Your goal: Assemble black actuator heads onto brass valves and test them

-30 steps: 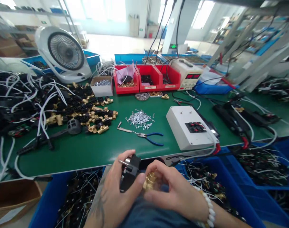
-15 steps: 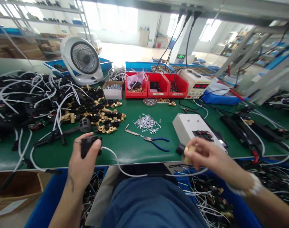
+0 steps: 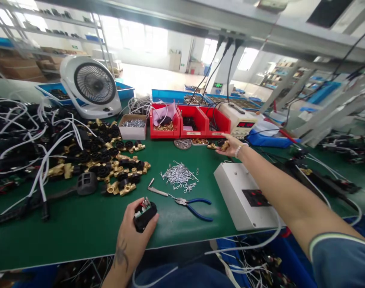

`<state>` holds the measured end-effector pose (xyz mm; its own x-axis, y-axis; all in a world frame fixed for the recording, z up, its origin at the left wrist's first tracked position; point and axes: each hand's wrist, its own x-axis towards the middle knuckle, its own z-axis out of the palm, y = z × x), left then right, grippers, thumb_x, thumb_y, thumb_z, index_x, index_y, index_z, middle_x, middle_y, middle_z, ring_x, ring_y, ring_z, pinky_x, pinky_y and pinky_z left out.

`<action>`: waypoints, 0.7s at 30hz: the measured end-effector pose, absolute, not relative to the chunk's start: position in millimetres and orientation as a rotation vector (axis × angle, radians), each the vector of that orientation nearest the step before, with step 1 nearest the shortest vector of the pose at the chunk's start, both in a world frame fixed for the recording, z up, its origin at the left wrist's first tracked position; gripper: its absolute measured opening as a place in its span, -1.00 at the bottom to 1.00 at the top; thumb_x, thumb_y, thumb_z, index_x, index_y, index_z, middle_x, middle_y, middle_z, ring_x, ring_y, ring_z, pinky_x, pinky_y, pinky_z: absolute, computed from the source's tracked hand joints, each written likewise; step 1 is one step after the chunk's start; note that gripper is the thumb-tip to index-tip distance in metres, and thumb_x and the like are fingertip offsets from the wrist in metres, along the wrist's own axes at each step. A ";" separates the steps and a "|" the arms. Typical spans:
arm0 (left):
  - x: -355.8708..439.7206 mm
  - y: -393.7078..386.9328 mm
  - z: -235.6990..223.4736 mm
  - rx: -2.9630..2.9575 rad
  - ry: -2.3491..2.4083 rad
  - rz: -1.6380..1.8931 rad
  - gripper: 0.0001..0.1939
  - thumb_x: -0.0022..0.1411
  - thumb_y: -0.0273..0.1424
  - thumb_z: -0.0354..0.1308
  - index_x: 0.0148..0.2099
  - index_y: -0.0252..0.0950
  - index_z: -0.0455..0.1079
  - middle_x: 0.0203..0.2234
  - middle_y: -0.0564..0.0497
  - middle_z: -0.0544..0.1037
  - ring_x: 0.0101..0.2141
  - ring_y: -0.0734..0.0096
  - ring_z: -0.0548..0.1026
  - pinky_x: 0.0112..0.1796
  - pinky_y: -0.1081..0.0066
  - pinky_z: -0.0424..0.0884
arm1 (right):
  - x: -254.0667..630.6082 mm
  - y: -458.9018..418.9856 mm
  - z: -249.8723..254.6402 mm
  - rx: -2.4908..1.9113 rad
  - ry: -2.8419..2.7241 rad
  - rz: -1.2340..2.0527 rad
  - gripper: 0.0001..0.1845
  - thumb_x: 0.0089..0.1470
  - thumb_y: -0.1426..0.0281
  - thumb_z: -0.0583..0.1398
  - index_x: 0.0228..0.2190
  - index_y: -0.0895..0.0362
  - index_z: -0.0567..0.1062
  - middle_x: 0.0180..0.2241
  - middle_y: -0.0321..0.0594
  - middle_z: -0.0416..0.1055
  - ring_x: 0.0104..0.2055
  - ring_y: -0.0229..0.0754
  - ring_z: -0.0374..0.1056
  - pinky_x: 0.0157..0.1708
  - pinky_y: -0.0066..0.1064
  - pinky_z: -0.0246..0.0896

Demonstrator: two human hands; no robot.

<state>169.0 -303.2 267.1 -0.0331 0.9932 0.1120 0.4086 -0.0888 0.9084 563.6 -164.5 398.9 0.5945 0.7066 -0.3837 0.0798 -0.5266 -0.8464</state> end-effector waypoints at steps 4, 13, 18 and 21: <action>174.5 -308.6 265.6 1.540 1.546 1.120 -0.41 0.10 0.03 0.21 0.05 -0.26 0.38 -0.09 -0.11 0.52 -0.07 0.05 0.52 0.04 0.08 0.44 | 567.9 -137.4 384.9 -2.062 -0.616 0.868 -0.61 0.28 0.23 0.21 0.05 0.18 0.43 0.00 -0.09 0.43 -0.07 -0.14 0.44 -0.11 -0.19 0.46; 181.4 -315.1 259.9 1.632 1.589 1.194 -0.53 0.21 -0.10 0.17 0.07 -0.25 0.36 -0.09 -0.10 0.53 -0.05 0.13 0.53 0.02 0.17 0.46 | 566.2 -124.9 369.1 -2.187 -0.777 0.918 -0.76 0.26 0.33 0.23 -0.10 0.22 0.47 -0.20 -0.21 0.45 -0.30 -0.30 0.41 -0.34 -0.42 0.43; 174.7 -313.0 249.0 1.709 1.580 1.203 -0.52 0.20 -0.06 0.18 0.05 -0.22 0.36 -0.10 -0.09 0.53 -0.08 0.14 0.55 -0.04 0.24 0.50 | 550.9 -162.0 389.7 -1.964 -0.927 0.870 -0.78 0.09 0.52 0.32 -0.19 0.24 0.48 -0.43 -0.33 0.43 -0.47 -0.39 0.31 -0.51 -0.57 0.21; 173.0 -312.4 244.7 1.777 1.570 1.217 -0.46 0.23 0.04 0.13 0.08 -0.22 0.33 -0.08 -0.12 0.51 -0.08 0.10 0.54 -0.04 0.21 0.49 | 522.9 -200.7 407.8 -1.748 -1.032 0.855 -0.60 0.03 0.42 0.35 -0.06 0.14 0.46 -0.38 -0.35 0.48 -0.46 -0.38 0.34 -0.49 -0.57 0.20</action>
